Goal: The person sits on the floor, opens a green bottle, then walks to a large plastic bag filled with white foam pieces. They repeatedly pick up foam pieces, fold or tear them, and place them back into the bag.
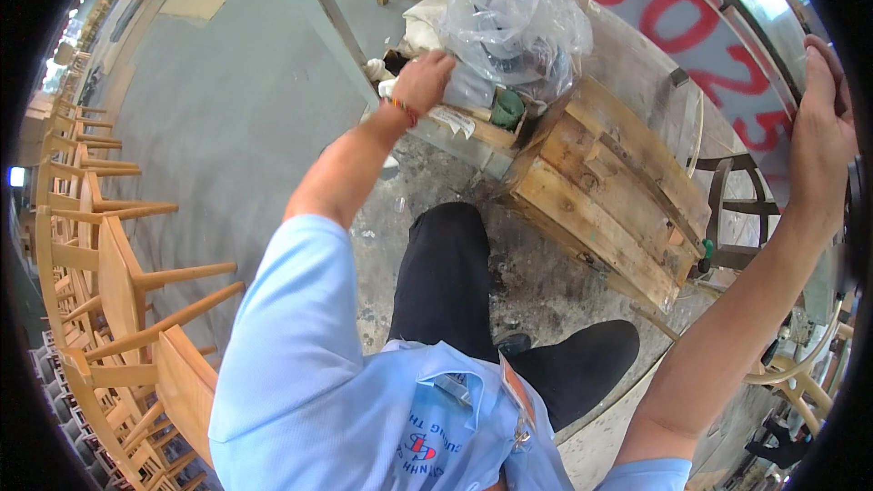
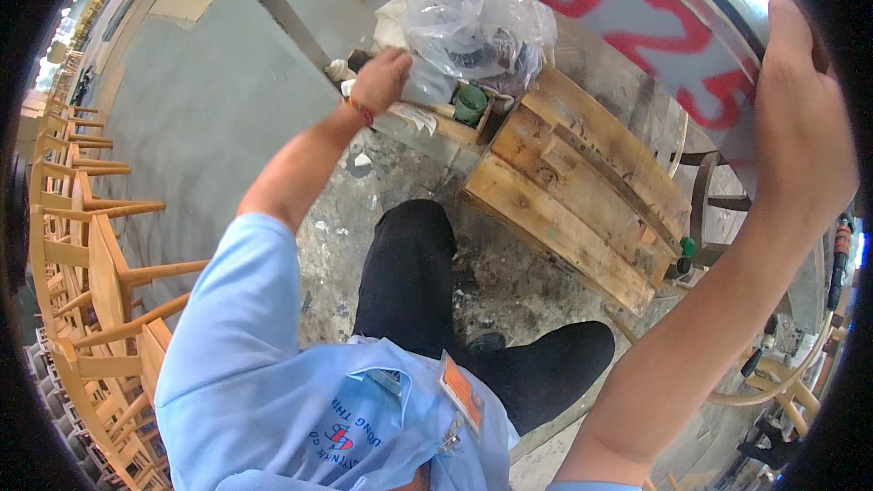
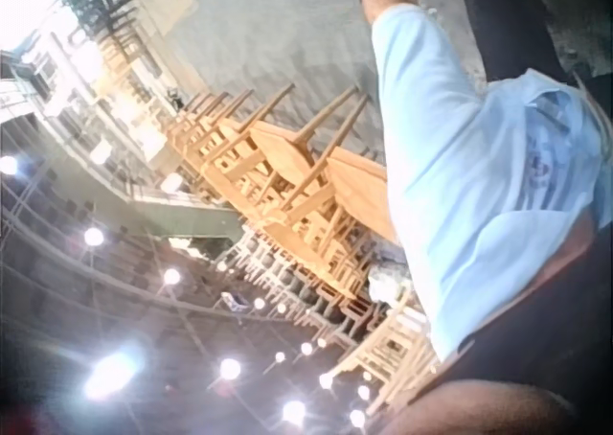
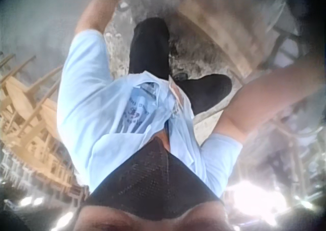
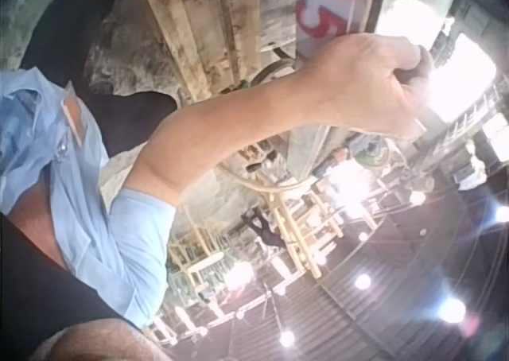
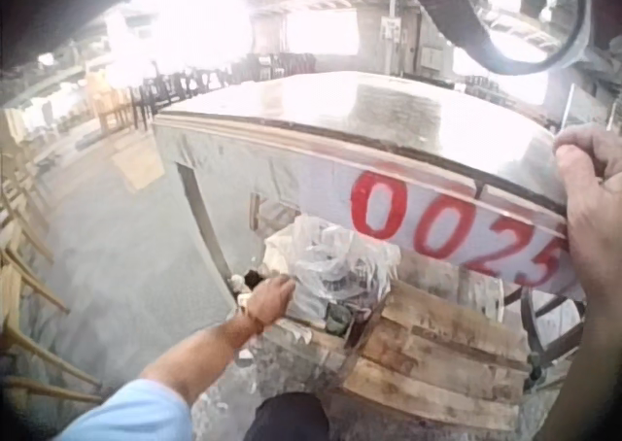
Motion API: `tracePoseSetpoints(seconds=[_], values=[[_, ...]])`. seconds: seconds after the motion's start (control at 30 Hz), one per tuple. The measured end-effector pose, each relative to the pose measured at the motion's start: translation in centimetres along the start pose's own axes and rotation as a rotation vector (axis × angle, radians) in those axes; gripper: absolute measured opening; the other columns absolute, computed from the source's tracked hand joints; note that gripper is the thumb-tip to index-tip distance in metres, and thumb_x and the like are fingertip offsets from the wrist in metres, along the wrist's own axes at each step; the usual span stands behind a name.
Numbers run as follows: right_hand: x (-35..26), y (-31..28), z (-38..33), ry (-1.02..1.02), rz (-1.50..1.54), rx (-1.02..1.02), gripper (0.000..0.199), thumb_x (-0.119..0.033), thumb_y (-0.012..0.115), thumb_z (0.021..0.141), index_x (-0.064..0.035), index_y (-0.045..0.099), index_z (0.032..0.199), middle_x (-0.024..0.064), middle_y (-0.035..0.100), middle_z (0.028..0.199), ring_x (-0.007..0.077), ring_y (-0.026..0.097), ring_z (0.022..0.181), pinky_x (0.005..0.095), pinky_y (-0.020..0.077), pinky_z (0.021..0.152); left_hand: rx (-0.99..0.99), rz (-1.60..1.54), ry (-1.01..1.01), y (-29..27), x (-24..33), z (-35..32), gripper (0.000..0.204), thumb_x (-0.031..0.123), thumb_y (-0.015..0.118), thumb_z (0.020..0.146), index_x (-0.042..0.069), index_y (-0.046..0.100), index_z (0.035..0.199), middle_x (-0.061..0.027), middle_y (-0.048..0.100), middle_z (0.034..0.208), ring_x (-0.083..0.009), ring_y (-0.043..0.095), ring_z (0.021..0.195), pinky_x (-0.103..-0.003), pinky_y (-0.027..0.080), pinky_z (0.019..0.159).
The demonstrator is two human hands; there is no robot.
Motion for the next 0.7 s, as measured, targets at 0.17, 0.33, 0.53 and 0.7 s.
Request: tracePoseSetpoints(seconds=[0.17,0.33,0.53,0.7], values=[[0.6,0.4,-1.4,-0.166,-0.195,0.156,0.023,-0.016,0.053,0.090,-0.0014,0.070,0.091,0.0074,0.066,0.081,0.0147,0.060,0.072,0.0308,0.0490,0.068,0.086,0.073,-0.109,1.3,0.5,-4.2,0.020,0.005,0.064,0.077,0.008,0.059,0.096,-0.0121,0.060,0.110,-0.0330,0.058,0.104,-0.043,0.046,0.090],[3.9,-0.3,-0.8,-0.054,-0.346,0.165,0.030,-0.039,0.062,0.094,-0.0201,0.076,0.111,0.0018,0.075,0.108,0.0159,0.070,0.095,0.0303,0.0528,0.086,-0.091,0.189,-0.140,0.4,1.1,-3.0,0.020,0.016,0.066,0.074,0.009,0.061,0.092,-0.0088,0.060,0.106,-0.0283,0.056,0.107,-0.043,0.044,0.089],[3.2,-0.1,-1.0,-0.023,-0.211,0.150,0.027,-0.033,0.061,0.096,-0.0154,0.076,0.110,0.0013,0.074,0.102,0.0099,0.066,0.081,0.0268,0.0512,0.072,-0.293,0.358,-0.255,0.2,2.9,-4.6,0.041,0.040,0.053,0.087,0.006,0.070,0.103,-0.0056,0.063,0.110,-0.0227,0.052,0.112,-0.046,0.038,0.092],[2.6,0.1,-1.1,0.027,-0.146,0.128,0.025,-0.028,0.062,0.095,-0.0116,0.074,0.110,0.0004,0.072,0.092,0.0077,0.057,0.069,0.0254,0.0470,0.064,-0.490,0.284,-0.353,0.3,3.4,-3.6,0.048,0.042,0.045,0.095,0.004,0.073,0.102,-0.0087,0.062,0.118,-0.0249,0.050,0.117,-0.048,0.035,0.097]])
Point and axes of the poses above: each hand's wrist, its own z-axis towards the middle knuckle, its own y-axis out of the palm, x = y × z, the point moved 3 cm from there along z, towards the middle knuckle
